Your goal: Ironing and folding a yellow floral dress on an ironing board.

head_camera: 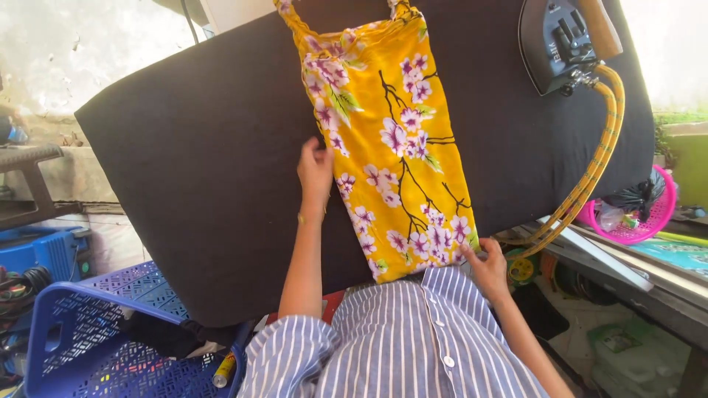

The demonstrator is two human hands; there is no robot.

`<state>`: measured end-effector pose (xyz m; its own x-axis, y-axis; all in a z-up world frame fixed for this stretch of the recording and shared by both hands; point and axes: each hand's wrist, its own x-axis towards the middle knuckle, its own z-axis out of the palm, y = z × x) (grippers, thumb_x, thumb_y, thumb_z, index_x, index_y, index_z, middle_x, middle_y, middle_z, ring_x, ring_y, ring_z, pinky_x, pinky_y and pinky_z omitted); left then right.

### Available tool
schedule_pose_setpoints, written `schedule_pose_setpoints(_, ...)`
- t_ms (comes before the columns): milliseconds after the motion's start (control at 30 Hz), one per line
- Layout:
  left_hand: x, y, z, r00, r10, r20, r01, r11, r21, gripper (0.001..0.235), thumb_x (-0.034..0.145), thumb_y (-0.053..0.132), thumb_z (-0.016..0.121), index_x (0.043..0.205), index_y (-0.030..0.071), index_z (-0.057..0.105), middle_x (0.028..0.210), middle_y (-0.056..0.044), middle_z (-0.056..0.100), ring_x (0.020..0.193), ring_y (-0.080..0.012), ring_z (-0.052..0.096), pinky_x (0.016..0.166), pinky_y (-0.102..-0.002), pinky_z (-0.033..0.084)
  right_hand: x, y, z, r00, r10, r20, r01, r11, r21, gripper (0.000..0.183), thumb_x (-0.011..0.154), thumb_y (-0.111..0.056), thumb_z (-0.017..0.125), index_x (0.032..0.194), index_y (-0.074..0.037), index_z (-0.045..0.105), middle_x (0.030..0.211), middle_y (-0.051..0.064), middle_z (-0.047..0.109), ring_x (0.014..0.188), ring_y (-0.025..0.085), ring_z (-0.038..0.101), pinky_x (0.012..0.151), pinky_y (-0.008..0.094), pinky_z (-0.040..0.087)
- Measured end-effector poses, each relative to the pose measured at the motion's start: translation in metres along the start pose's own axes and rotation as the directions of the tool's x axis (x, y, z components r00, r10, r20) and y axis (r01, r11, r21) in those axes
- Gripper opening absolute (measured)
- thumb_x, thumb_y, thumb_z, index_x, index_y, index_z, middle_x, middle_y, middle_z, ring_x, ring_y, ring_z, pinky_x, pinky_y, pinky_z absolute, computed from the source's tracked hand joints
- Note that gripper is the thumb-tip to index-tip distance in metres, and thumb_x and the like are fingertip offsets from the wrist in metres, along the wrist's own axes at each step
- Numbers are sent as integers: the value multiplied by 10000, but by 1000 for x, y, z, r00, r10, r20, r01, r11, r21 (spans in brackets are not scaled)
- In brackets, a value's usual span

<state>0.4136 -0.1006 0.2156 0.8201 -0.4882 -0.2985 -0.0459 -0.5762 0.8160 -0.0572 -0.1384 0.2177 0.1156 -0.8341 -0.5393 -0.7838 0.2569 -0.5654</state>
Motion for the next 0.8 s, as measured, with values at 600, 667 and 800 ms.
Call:
schedule_pose_setpoints(600,-222,-86,-8,840,-390,378,250,896,368,314,981,419,801,1034,110,810,945,-136,841,1020,-423,797,870,-538,614,12,-35,-51,845,27,535,-270,883,383,300,829,-2,922,1053,57,730,731,185,778,528,230,748,480,297,582)
schedule_pose_setpoints(667,-206,-74,-1,847,-385,367,255,899,355,387,979,514,811,1026,130,829,941,-106,847,1003,-397,805,858,-522,622,18,-49,-57,846,31,533,-270,886,377,300,830,3,935,1060,64,754,756,190,782,566,241,763,517,310,600)
schedule_pose_setpoints(800,-186,-20,-9,875,-415,252,234,816,529,455,988,610,731,1015,164,814,965,-100,829,1031,-403,798,877,-551,626,17,-70,-64,833,29,552,-302,861,410,236,872,-11,908,1019,18,726,815,147,768,660,199,762,616,297,612)
